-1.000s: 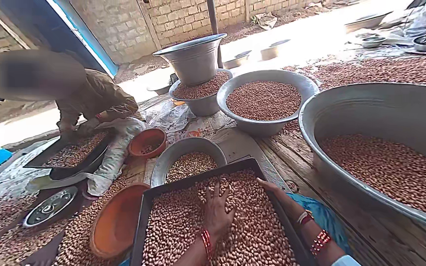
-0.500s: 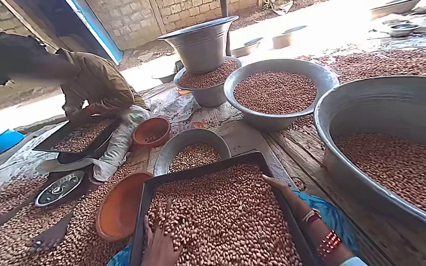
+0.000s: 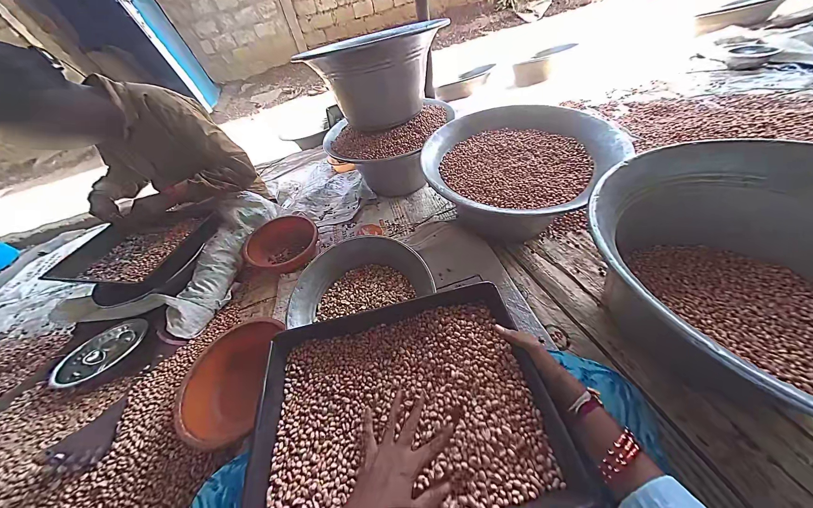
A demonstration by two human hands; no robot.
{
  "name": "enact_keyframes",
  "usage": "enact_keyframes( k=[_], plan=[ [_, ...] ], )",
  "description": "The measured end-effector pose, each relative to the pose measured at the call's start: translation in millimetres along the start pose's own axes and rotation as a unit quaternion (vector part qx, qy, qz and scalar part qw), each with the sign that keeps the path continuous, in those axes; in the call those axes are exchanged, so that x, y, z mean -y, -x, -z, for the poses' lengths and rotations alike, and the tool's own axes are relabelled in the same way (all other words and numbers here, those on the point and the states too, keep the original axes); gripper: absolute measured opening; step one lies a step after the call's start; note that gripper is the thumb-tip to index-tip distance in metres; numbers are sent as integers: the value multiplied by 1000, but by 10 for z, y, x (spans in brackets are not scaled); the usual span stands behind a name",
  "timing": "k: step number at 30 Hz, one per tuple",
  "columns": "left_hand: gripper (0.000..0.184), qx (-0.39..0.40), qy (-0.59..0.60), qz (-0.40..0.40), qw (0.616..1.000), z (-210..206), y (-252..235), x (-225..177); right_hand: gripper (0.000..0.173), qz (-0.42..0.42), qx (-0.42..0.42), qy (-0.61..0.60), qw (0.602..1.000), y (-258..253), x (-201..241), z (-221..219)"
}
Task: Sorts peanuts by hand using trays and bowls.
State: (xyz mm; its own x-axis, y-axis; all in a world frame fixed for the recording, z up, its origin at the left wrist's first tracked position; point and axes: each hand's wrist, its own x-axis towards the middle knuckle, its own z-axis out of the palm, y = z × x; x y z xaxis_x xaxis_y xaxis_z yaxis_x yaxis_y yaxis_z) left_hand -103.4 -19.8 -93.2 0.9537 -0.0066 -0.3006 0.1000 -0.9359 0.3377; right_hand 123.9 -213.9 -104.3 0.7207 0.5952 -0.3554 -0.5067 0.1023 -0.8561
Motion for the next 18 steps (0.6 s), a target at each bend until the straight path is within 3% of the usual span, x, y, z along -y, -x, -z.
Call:
enact_keyframes(
  k=[3, 6, 9, 11, 13, 16, 18],
  plan=[
    [51, 67, -23, 116, 991, 177, 519, 353, 27, -16, 5, -14, 1000, -17, 10, -12],
    [60, 8, -93, 194, 976, 218, 630, 745, 26, -13, 12, -21, 1000, -51, 26, -18],
    [83, -76, -122, 256, 956, 191, 210, 808, 25, 11, 32, -23, 999, -103, 9, 14],
    [73, -46, -82, 298, 950, 326, -225, 613, 24, 20, 42, -23, 999, -117, -10, 46],
    [56, -26, -32, 295, 955, 403, -610, 331, 23, 20, 31, -16, 999, -92, -2, 55],
    [69, -49, 9, 225, 973, 328, -852, -79, 24, 17, 9, -6, 1000, -50, -26, 50],
    [76, -72, 39, 134, 988, 149, -767, -201, 25, 14, 2, -2, 1000, -23, -15, 32]
  ],
)
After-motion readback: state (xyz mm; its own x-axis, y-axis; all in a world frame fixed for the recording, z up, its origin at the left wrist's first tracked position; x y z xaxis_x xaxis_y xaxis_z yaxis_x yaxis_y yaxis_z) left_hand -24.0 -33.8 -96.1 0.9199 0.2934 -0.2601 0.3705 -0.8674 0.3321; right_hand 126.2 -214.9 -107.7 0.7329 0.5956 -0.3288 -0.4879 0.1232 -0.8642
